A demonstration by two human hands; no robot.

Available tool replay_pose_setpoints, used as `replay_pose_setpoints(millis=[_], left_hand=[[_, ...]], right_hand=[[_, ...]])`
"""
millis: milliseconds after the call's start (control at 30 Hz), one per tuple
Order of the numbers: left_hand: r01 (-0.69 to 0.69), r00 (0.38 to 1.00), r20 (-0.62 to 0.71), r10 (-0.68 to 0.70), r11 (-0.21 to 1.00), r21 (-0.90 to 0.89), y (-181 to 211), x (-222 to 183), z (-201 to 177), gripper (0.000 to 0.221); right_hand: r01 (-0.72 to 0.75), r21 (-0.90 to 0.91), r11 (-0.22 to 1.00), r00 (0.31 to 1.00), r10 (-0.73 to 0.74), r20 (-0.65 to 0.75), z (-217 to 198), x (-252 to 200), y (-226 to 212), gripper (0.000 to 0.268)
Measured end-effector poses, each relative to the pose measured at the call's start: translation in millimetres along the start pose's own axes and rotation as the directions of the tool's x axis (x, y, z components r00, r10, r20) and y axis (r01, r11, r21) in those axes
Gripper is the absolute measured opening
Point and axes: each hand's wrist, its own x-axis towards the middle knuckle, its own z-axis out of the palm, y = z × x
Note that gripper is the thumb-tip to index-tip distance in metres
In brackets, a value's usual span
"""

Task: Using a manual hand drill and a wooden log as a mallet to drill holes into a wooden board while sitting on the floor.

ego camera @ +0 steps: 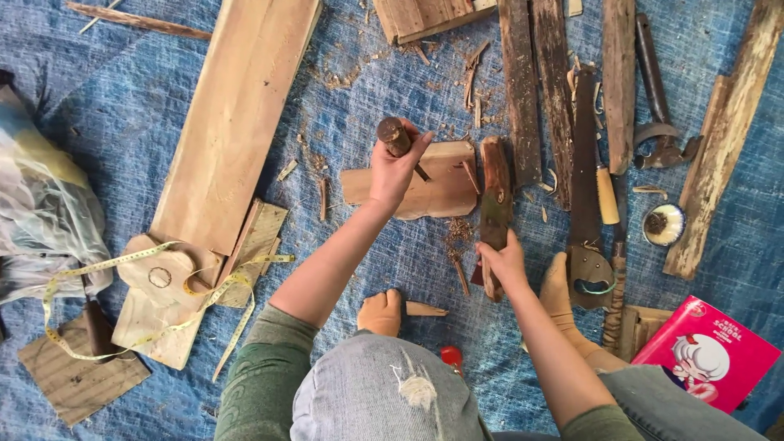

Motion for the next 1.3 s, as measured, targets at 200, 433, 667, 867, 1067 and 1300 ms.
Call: replay_pose_setpoints(millis=[200, 433, 667, 867, 1067, 1300], left_hand=[[0.015, 1.000, 0.027, -0.016, 1.000, 0.022, -7.4, -1.1, 3.6, 0.022], [0.014, 0.996, 0.090, -0.023, 0.994, 0.105, 2.4, -4.4, 11.7, 0.024], [-0.041, 0.990, 0.140, 0.028, 0.995, 0.092, -15.9, -9.2, 17.1, 0.028], [-0.061, 0.982, 0.182, 0.041, 0.992, 0.107, -18.6, -9.3, 17.8, 0.026], [-0.077, 0.981, 0.185, 0.055, 0.991, 0.112, -12.5, -10.4, 19.4, 0.026], [-0.089, 0.973, 0.221, 0.062, 0.989, 0.117, -12.4, -7.6, 18.0, 0.024]], right_hand=[[0.020, 0.047, 0.999, 1.000, -0.020, -0.017, 0.7, -3.3, 1.5, 0.040], [0.015, 0.047, 0.999, 1.000, -0.015, -0.008, -0.3, -5.8, -1.6, 0.042], [0.021, 0.027, 0.999, 1.000, -0.021, -0.008, 1.5, -3.3, -2.7, 0.038], [0.013, 0.007, 1.000, 1.000, -0.013, -0.012, -0.1, -3.9, -5.1, 0.038], [0.006, 0.012, 1.000, 1.000, -0.006, -0.019, 1.7, -4.2, -4.0, 0.039], [0.026, 0.026, 0.999, 0.999, -0.026, -0.025, -5.1, 15.8, 23.1, 0.039]])
